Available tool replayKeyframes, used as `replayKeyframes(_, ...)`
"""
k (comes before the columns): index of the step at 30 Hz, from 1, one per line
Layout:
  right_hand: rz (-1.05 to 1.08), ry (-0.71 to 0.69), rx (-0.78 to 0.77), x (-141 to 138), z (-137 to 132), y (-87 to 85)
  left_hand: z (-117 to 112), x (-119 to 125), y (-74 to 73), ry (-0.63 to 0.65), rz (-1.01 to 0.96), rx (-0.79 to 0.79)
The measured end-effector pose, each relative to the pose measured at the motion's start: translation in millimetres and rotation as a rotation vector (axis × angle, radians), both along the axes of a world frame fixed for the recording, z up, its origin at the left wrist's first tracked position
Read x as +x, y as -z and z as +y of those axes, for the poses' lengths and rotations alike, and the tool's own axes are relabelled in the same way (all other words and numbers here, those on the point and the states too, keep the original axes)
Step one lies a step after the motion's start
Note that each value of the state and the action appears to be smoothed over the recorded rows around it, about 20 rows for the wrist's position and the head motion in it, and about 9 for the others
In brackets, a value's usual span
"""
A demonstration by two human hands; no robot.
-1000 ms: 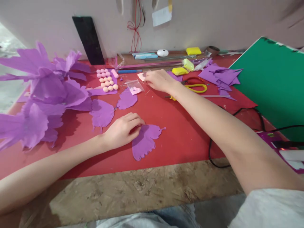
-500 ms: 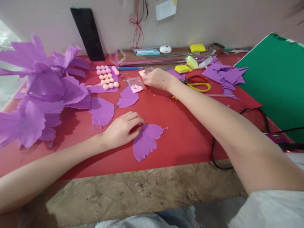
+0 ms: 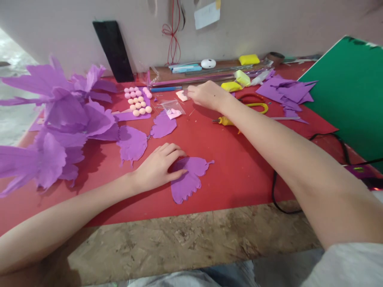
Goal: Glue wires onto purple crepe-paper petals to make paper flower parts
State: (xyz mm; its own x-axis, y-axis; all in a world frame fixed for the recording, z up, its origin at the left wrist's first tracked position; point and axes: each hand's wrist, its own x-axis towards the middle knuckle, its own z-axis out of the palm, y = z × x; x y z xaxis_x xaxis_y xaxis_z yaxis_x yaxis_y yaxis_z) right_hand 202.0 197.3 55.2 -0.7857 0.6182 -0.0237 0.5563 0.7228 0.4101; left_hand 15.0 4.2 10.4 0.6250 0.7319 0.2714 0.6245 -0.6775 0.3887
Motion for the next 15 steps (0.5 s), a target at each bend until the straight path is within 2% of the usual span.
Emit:
replayKeyframes(6, 0.204, 0.076, -0.205, -3, 11, 7.2, 0, 0, -0.6, 0.02, 0.026, -0.052)
replayKeyframes(15, 0.249, 0.138, -0.318, -15, 31, 18.7, 3, -2, -3.1, -0.004, 0.047, -0.125)
